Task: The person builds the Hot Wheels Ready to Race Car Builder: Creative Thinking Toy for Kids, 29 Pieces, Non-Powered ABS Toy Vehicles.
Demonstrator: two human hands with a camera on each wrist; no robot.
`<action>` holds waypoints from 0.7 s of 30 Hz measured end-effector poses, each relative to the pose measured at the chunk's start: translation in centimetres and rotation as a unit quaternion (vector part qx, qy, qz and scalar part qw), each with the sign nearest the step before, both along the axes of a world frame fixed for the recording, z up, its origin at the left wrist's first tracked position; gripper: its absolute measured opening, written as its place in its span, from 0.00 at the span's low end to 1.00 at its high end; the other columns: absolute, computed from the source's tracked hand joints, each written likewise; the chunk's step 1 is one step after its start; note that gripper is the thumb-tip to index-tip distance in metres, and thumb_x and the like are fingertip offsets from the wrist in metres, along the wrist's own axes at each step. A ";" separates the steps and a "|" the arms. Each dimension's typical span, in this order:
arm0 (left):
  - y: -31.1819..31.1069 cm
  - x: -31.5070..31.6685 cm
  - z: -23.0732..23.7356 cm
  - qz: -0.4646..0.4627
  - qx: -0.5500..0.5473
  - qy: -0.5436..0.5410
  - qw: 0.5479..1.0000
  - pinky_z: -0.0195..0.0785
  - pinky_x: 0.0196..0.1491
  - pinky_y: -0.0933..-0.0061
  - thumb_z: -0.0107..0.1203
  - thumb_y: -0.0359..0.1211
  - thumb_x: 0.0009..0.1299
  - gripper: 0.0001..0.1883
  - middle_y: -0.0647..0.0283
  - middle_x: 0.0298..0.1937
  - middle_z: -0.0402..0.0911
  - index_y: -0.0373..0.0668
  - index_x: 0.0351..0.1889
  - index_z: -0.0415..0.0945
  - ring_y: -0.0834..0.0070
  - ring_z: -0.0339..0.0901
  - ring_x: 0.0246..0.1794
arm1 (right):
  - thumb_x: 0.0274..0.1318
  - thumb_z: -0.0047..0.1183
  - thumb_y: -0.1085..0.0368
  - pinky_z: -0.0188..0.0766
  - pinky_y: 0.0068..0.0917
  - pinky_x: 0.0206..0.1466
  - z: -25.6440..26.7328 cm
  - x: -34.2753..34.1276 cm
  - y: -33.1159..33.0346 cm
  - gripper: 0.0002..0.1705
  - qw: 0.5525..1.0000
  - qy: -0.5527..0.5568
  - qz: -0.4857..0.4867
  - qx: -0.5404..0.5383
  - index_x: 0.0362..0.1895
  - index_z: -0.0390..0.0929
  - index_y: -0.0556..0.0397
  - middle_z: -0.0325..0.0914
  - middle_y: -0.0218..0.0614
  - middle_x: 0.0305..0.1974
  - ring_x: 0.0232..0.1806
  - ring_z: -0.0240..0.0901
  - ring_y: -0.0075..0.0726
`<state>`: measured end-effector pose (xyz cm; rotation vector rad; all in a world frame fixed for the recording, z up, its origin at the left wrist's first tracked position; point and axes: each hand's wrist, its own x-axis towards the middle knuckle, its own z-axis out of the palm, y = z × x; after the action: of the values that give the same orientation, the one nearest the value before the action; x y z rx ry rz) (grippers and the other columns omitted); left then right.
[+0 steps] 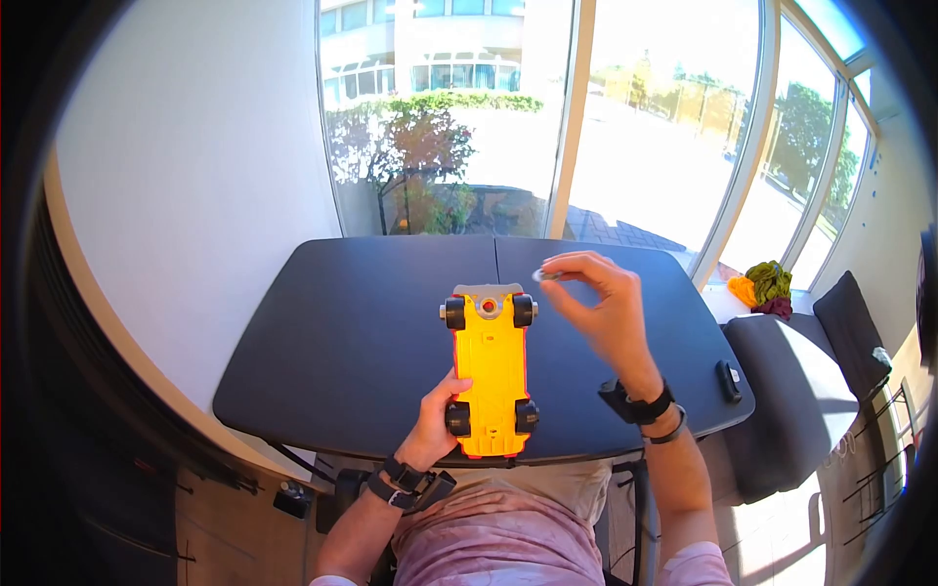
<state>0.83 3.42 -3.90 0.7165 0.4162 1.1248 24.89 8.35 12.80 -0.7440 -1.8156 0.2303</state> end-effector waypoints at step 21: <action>-0.2 -0.1 0.3 0.012 0.006 -0.005 1.000 0.73 0.76 0.55 0.55 0.42 0.78 0.35 0.53 0.74 0.80 0.41 0.82 0.64 0.61 0.81 0.72 | 0.62 0.73 0.70 0.78 0.44 0.69 -3.0 -4.1 0.4 0.18 0.992 -0.118 0.034 0.026 0.55 0.89 0.54 0.86 0.41 0.59 0.65 0.78 0.53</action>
<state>0.75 3.26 -3.57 0.7189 0.4110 1.1540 20.76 8.77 9.78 -0.6965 -2.0661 0.1415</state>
